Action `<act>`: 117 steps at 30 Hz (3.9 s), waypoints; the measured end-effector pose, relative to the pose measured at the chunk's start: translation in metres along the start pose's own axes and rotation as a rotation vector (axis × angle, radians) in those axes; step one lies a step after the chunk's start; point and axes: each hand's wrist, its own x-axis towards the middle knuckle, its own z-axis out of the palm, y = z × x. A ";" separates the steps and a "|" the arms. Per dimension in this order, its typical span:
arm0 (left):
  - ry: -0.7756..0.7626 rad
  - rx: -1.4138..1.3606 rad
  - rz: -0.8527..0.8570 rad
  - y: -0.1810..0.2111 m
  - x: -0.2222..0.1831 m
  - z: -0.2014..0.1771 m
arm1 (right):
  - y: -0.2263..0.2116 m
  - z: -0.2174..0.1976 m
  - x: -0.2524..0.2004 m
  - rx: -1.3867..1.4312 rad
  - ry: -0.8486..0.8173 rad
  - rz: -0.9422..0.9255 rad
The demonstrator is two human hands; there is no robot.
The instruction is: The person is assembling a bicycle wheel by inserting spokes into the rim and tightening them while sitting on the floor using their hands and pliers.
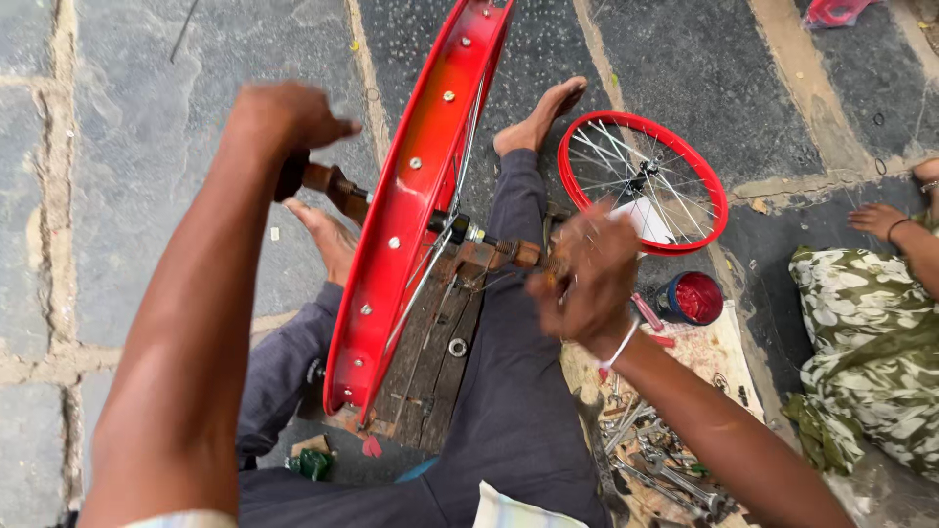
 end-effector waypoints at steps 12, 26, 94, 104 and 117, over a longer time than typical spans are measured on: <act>0.385 -1.364 0.371 0.088 -0.210 -0.108 | -0.086 0.011 -0.086 0.264 -0.168 0.252; 0.163 -1.464 0.326 0.112 -0.245 -0.090 | -0.146 0.011 -0.090 0.232 -0.284 0.383; 0.651 -1.356 0.456 0.155 -0.276 -0.103 | -0.160 -0.014 0.119 0.211 0.334 0.044; 0.684 -1.416 0.142 0.044 -0.304 0.019 | 0.035 -0.227 0.113 0.707 1.056 0.752; 0.513 -1.428 -0.576 0.014 -0.323 0.204 | 0.154 -0.300 -0.111 0.389 0.995 0.903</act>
